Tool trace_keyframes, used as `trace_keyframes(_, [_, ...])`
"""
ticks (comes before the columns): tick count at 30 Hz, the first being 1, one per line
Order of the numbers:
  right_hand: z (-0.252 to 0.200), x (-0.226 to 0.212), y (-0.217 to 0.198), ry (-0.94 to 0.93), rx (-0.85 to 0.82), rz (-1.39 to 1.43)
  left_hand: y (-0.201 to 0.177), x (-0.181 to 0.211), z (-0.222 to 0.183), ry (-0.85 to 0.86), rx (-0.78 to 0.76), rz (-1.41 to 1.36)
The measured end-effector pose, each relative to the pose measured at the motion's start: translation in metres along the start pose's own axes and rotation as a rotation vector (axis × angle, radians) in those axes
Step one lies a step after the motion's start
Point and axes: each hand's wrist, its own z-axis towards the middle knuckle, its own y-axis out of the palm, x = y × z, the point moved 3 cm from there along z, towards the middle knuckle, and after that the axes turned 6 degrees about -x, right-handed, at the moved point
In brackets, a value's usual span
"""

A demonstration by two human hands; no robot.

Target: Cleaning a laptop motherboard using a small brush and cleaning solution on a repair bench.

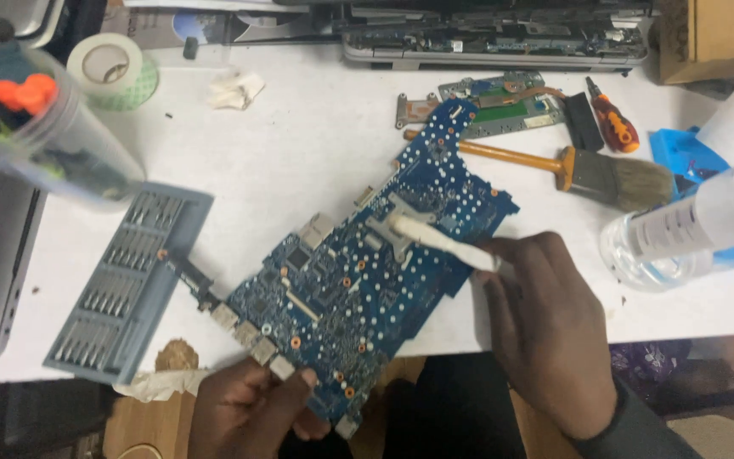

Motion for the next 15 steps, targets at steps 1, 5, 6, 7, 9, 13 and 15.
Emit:
trace_keyframes(1, [0.002,-0.001,-0.001,-0.028,0.002,0.004,-0.002,0.0,0.002,-0.104,0.037,0.012])
trace_keyframes(5, [-0.002,-0.002,-0.004,-0.065,0.004,0.026,-0.013,-0.023,0.018,0.136,-0.177,0.071])
trace_keyframes(6, [-0.004,0.002,-0.004,-0.072,0.005,0.03,-0.011,-0.015,0.012,0.141,-0.17,0.071])
trace_keyframes(7, [-0.007,0.005,-0.003,-0.102,0.042,0.026,-0.008,-0.006,0.007,0.2,-0.225,0.086])
trace_keyframes(9, [-0.008,0.006,-0.001,-0.141,0.083,0.029,-0.007,0.007,0.0,0.267,-0.272,0.104])
trace_keyframes(13, [-0.018,0.002,-0.01,-0.214,0.146,0.114,-0.009,0.009,-0.011,0.169,-0.379,0.045])
trace_keyframes(15, [-0.026,0.001,-0.02,-0.243,0.184,0.207,-0.007,0.017,-0.018,0.18,-0.415,0.041])
